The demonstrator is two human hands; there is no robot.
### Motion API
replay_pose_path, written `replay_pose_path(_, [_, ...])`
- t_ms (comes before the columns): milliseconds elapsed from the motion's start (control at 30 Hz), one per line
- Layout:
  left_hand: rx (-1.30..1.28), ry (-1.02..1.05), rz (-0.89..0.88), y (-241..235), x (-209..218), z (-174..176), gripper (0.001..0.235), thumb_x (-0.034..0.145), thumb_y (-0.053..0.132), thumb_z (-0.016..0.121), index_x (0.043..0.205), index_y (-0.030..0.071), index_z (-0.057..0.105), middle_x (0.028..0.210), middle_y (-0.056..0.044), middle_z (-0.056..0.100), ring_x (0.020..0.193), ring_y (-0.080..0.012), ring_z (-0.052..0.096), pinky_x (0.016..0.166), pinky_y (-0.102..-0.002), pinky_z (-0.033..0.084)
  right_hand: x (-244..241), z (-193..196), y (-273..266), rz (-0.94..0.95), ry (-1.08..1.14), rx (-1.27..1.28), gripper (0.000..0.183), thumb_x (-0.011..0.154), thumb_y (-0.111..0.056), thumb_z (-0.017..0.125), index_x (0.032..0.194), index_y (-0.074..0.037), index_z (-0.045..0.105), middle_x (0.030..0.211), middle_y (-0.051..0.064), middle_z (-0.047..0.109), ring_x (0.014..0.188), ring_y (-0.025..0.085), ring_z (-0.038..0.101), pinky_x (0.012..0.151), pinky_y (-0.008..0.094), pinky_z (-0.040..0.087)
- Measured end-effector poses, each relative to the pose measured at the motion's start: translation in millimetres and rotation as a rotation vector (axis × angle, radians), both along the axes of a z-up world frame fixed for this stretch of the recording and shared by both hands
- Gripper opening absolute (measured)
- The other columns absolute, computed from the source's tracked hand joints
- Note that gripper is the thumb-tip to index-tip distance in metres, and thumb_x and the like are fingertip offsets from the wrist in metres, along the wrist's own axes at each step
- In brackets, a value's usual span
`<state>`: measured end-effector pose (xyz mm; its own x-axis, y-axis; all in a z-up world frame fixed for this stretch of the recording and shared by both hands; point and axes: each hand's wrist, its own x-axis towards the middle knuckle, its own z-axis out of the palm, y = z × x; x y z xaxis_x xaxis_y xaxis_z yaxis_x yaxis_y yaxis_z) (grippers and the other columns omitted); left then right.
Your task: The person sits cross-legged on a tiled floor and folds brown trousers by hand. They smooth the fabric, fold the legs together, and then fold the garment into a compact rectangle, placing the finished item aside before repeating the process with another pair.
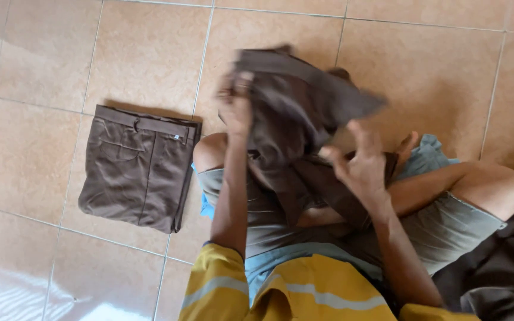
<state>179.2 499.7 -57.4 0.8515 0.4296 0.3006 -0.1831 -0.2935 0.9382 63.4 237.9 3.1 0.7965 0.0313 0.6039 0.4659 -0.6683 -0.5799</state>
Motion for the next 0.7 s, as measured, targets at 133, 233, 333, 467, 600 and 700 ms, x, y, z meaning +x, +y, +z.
replay_pose_path(133, [0.005,0.073,0.488,97.8,11.3,-58.0,0.02,0.092,0.028,0.074,0.099,0.01,0.072,0.09,-0.012,0.076,0.09,-0.0277,0.073,0.088,-0.046,0.053,-7.1,-113.5,9.7,0.138,0.541,-0.346,0.114,0.075,-0.08,0.066,0.147,0.004,0.039,0.137,0.041,0.048,0.098,0.057,0.066,0.079,0.064,0.054])
replay_pose_path(233, [0.077,0.207,0.617,129.9,9.5,-97.2,0.029,0.089,0.037,0.073,0.095,0.009,0.066,0.083,-0.014,0.073,0.084,-0.0338,0.074,0.081,-0.049,0.053,11.8,-155.5,14.8,0.323,1.076,-0.362,0.134,0.07,-0.081,0.068,0.166,-0.007,0.01,0.156,0.035,0.038,0.12,0.055,0.06,0.097,0.065,0.048])
replay_pose_path(333, [-0.044,0.245,0.548,117.4,9.8,-93.8,0.032,0.088,0.034,0.072,0.095,0.005,0.063,0.084,-0.018,0.07,0.087,-0.0356,0.071,0.084,-0.05,0.05,26.7,-115.4,17.8,0.458,1.274,-0.208,0.125,0.069,-0.079,0.071,0.162,-0.011,0.024,0.149,0.029,0.051,0.126,0.051,0.058,0.104,0.061,0.044])
replay_pose_path(467, [-0.254,0.166,0.309,88.8,30.7,-79.1,0.033,0.087,0.024,0.076,0.102,-0.001,0.064,0.098,-0.021,0.069,0.104,-0.0297,0.066,0.1,-0.044,0.046,45.2,-86.7,7.9,0.49,1.194,0.125,0.052,0.083,-0.021,0.073,0.131,-0.002,0.071,0.124,0.029,0.071,0.119,0.048,0.064,0.102,0.055,0.046])
replay_pose_path(600, [-0.225,-0.06,0.207,87.8,40.9,-64.4,0.019,0.084,0.02,0.082,0.089,0.009,0.067,0.082,-0.006,0.067,0.09,-0.0153,0.064,0.095,-0.032,0.047,90.0,-124.5,-71.9,0.56,1.046,-0.003,0.054,0.079,-0.009,0.065,0.132,0.002,0.067,0.124,0.027,0.071,0.124,0.044,0.061,0.111,0.053,0.043])
replay_pose_path(700, [-0.462,-0.218,0.322,90.6,28.3,-41.9,0.025,0.084,0.023,0.081,0.089,0.014,0.058,0.086,-0.004,0.07,0.08,-0.0117,0.061,0.077,-0.027,0.05,124.5,-157.4,-181.9,-0.455,0.76,-1.07,0.047,0.076,-0.048,0.072,0.112,-0.018,0.076,0.098,0.006,0.08,0.088,0.027,0.079,0.059,0.037,0.061])
